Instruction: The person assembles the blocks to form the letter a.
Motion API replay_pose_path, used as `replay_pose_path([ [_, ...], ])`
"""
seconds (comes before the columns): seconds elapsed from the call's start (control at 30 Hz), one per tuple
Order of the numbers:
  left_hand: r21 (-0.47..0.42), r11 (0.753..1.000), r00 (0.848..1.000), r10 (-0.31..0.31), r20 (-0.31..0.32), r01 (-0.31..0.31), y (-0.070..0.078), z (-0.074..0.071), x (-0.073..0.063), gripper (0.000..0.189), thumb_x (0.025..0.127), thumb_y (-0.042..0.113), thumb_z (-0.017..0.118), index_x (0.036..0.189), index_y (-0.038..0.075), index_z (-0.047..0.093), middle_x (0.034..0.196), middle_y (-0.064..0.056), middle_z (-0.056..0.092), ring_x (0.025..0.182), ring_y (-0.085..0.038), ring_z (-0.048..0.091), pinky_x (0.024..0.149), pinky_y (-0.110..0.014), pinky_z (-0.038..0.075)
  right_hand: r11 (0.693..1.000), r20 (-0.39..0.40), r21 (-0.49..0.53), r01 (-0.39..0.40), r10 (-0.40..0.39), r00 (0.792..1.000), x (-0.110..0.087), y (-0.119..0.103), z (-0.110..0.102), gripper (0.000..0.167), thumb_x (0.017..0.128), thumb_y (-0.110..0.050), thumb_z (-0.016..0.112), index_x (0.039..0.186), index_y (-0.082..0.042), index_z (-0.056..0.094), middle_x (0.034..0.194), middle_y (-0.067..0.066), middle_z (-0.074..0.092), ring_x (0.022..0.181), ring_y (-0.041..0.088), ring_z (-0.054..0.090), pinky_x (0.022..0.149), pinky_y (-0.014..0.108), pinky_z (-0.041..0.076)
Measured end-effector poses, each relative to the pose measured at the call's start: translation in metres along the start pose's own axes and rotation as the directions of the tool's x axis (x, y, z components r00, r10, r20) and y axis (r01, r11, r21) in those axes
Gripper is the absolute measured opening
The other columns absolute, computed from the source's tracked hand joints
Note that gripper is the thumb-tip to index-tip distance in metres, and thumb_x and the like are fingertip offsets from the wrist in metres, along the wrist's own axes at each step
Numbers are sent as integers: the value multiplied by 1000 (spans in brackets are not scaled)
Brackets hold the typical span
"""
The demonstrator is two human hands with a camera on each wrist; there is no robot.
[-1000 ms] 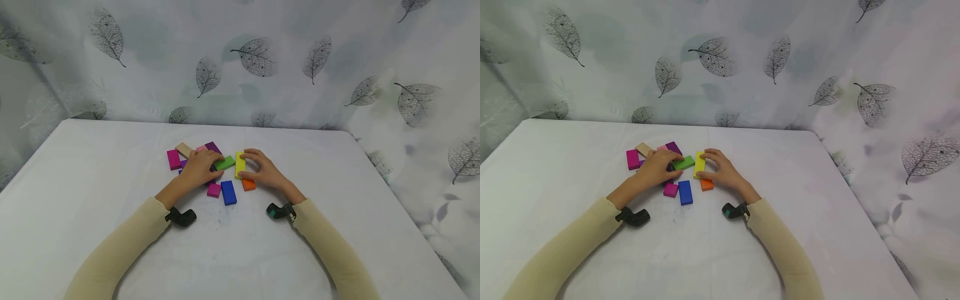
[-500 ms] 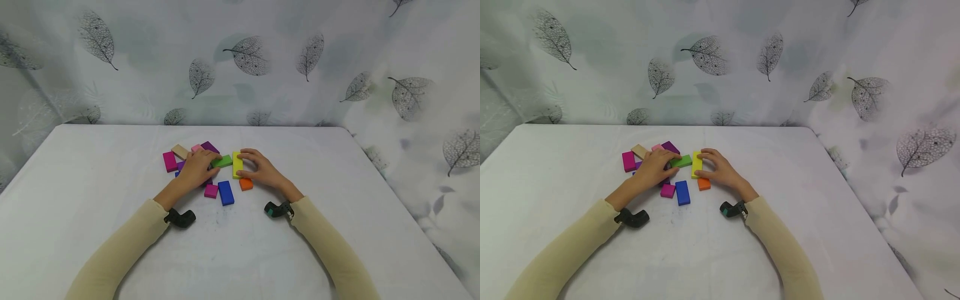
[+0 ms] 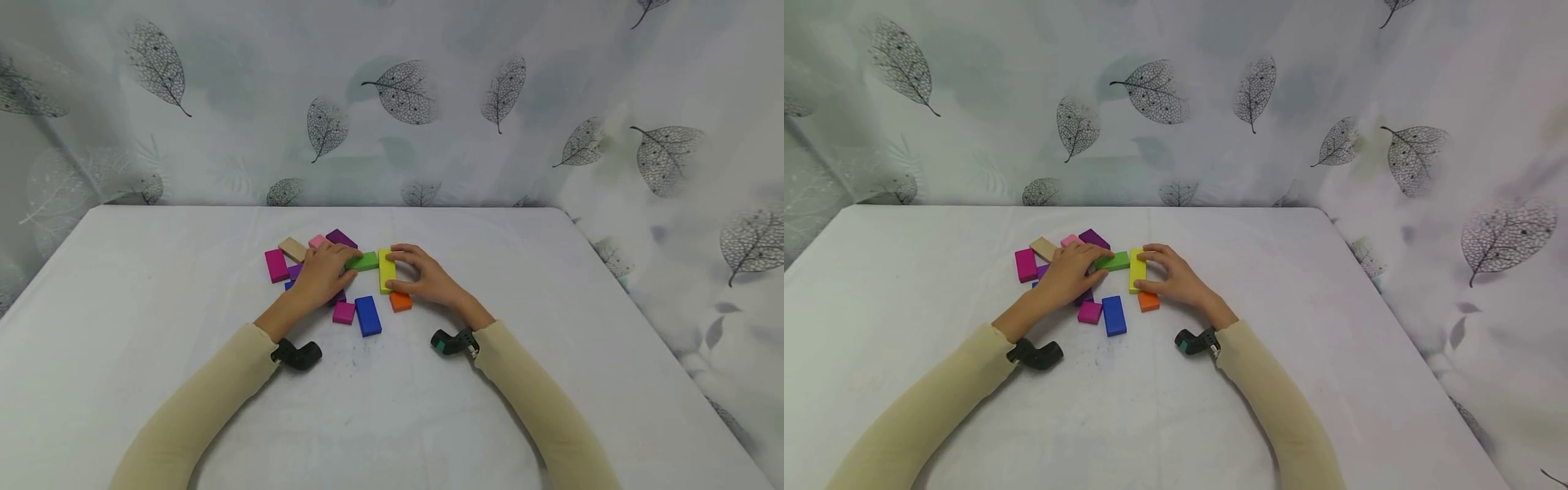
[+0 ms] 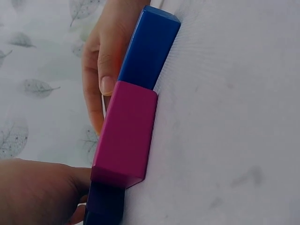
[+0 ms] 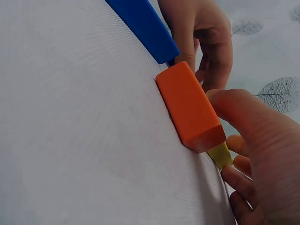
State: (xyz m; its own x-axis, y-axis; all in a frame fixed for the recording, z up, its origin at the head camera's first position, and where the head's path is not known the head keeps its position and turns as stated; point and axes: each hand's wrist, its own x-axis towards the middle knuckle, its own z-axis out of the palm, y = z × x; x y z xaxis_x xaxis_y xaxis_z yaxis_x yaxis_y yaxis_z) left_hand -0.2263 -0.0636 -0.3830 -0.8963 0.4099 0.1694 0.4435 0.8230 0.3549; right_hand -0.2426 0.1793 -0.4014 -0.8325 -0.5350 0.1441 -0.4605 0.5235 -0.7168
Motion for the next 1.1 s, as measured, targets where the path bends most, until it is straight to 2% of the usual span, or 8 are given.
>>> replay_pose_path([
  [0.53, -36, 999, 1000, -1, -14, 1, -2, 1, 8, 35, 96, 18, 61, 130, 10, 60, 134, -12, 58, 123, -33, 46, 98, -54, 35, 1000, -6, -2, 3, -3, 1000, 0, -1, 0, 56, 86, -18, 75, 137, -5, 55, 149, 13, 40, 142, 31, 31, 115, 52, 25],
  [1.1, -35, 999, 999, -24, -32, 23, -5, 3, 18, 35, 95, 16, 62, 130, 10, 61, 133, -14, 57, 127, -34, 46, 99, -57, 36, 1000, -6, -4, 9, -9, 1000, 0, -2, -1, 55, 86, -18, 75, 136, -5, 55, 149, 13, 40, 142, 30, 31, 115, 52, 25],
])
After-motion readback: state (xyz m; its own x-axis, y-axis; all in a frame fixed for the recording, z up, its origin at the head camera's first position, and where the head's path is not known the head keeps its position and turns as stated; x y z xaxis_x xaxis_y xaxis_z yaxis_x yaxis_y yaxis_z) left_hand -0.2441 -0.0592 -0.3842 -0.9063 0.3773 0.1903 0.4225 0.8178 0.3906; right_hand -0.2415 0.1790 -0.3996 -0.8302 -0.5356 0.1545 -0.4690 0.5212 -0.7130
